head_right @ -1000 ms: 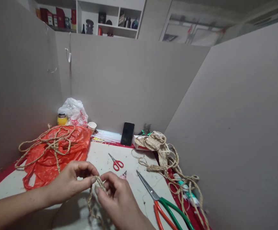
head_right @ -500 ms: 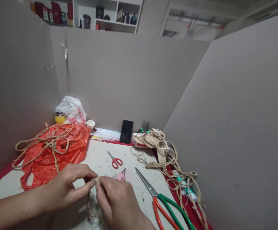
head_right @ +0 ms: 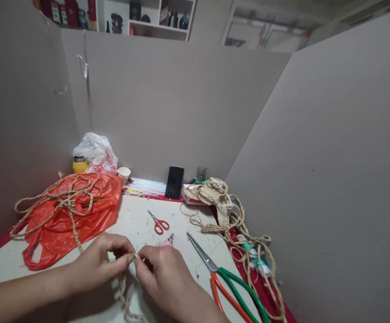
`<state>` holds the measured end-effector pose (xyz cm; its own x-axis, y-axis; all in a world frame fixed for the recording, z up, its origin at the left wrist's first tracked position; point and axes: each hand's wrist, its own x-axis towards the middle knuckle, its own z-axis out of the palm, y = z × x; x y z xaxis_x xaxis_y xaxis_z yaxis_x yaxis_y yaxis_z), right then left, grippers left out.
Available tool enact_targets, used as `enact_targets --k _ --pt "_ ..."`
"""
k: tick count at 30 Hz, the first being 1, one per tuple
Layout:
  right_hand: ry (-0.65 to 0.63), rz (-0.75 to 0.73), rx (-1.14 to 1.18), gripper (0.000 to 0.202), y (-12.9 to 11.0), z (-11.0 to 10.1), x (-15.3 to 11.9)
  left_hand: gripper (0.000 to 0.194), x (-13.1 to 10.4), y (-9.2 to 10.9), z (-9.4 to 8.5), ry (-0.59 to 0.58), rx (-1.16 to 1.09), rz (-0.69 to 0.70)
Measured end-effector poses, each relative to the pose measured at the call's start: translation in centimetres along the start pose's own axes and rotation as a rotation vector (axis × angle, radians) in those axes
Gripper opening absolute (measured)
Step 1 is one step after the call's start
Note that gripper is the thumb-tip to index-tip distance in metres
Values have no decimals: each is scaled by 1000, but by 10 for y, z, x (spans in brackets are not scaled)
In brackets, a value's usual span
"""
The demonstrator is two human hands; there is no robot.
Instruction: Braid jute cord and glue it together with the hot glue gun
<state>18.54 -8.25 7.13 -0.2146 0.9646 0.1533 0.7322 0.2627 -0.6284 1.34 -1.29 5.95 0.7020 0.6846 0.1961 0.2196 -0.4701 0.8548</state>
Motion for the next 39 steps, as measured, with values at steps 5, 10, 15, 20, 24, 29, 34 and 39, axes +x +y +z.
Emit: enact_targets --k 5,10,15,20,24,29,34,39 --pt "44 176 533 43 8 -31 2 19 10 4 -6 131 -514 -266" --pt "300 161 768 41 20 -31 9 24 9 7 -6 159 -799 -358" --pt "310 162 844 39 13 -1 9 25 4 6 1 138 -874 -370" --pt "387 173 821 24 10 9 4 26 1 7 3 15 -861 -372" --pt "329 145 866 23 14 11 3 30 1 7 0 -93 -835 -326" --pt "208 161 938 22 16 14 3 33 1 5 -1 -131 -840 -302" --pt "184 76 894 40 12 -8 2 32 1 3 -2 -194 -872 -310" --pt "188 -79 676 12 18 -26 0 31 1 -1 -2 -283 -922 -349"
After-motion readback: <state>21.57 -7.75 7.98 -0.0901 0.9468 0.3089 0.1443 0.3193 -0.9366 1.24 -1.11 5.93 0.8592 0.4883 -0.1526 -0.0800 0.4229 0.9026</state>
